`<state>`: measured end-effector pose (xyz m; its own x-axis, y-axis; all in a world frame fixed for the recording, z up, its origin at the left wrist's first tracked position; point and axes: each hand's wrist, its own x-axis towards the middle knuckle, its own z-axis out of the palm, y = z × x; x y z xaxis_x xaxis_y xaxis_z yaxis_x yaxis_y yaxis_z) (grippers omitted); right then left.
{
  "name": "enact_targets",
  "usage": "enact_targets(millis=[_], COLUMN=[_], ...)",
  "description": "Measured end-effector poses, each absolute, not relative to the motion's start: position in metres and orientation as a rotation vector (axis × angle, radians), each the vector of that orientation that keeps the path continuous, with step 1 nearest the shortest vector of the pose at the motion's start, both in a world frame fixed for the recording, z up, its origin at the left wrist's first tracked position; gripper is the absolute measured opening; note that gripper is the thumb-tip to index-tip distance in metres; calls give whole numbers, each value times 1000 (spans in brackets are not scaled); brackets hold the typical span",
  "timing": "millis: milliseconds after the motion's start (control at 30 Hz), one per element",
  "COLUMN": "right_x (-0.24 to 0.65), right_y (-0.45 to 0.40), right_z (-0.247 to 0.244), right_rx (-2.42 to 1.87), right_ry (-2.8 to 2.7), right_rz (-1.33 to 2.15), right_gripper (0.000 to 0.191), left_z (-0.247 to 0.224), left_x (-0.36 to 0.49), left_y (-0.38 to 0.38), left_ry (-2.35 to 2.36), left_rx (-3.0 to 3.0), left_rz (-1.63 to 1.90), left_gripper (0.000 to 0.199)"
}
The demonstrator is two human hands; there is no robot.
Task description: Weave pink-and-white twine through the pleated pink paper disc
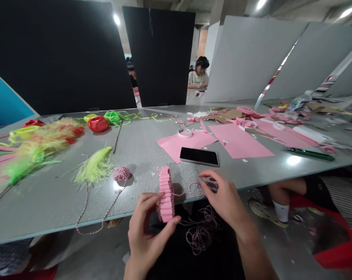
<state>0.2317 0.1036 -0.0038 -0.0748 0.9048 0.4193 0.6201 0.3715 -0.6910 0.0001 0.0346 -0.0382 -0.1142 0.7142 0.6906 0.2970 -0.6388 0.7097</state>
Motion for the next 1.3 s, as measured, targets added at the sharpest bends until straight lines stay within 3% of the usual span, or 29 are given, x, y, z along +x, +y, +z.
enact_targets(millis=[200,333,500,767,833,1000,1300], right_x=[180,190,227,177,177,213,179], right_y=[74,82,106,79,79,94,76], right_z=[21,10,-10,16,14,5,18], right_rx=[-794,-908,-1427,-798,-801,-1097,-897], right_ry=[-1909,-1903,-1738,-1903,-1897,-1835,-1855], right_rz=[697,588,264,637,619,544,740], right_gripper=[14,13,6,14,13,25,14], left_z=[-38,-39,-41,-41,-40,-37,-35], left_x=[1,-2,-8,-7,-8,-7,3], left_y=[35,35,37,37,35,35,37], left_ry=[1079,1085,1060,1057,1069,1052,1086], left_rx=[1910,1879,1768,1882,1903,1832,1882], left_rz=[1785,1790,1883,1772,1755,1782,1660], left_gripper=[56,56,55,57,58,34,70])
